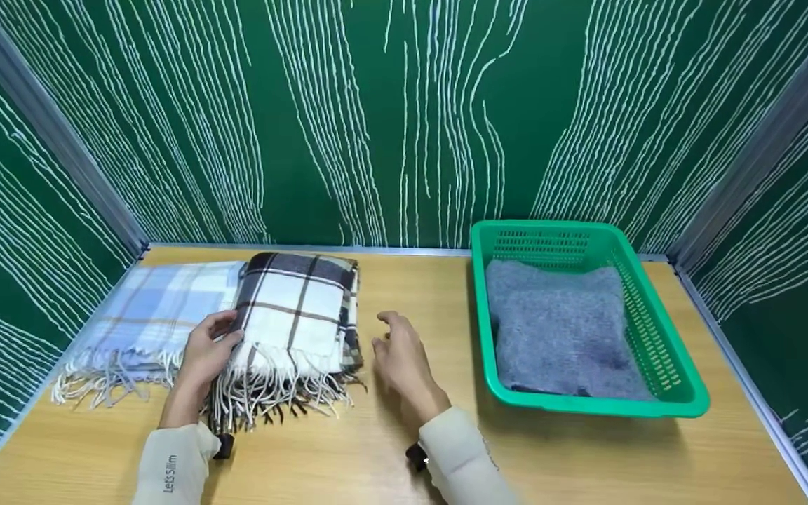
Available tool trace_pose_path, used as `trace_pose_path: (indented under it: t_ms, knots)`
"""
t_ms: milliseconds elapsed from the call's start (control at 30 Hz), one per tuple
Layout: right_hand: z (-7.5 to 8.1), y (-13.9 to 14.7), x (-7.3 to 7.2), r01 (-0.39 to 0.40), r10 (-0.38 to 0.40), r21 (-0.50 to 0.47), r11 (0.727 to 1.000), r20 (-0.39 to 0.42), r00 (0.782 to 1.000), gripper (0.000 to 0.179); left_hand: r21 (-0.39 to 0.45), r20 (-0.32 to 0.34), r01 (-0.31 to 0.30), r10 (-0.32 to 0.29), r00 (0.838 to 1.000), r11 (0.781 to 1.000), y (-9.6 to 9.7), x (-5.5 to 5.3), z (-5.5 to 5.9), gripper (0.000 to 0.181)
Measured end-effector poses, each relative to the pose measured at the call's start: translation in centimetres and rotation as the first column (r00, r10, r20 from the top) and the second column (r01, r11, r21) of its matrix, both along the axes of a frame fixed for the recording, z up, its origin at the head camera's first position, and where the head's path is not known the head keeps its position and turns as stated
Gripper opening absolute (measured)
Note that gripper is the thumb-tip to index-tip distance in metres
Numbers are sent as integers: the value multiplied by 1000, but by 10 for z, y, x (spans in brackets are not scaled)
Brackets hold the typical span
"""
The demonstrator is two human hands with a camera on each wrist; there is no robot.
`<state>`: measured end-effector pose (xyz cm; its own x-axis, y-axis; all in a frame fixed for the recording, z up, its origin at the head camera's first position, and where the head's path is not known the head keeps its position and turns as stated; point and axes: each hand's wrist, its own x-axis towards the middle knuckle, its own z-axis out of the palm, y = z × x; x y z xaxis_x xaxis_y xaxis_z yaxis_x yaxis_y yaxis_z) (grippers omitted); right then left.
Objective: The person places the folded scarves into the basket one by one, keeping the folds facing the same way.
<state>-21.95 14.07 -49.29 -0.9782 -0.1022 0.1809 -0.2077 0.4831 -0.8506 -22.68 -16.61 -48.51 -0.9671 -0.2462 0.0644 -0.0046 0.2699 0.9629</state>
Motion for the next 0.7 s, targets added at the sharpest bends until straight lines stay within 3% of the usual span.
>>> trace_pose_path:
  t_ms: [433, 700]
  knots:
    - [-5, -9, -16, 7, 10, -121, 993, 137, 991, 36, -101, 51, -34, 39, 998, 994, -6, 0, -4, 43]
    - [-6, -12, -18, 16, 55, -264, 964, 258, 965, 38, -103, 45, -12, 17, 999, 995, -6, -1, -7, 48]
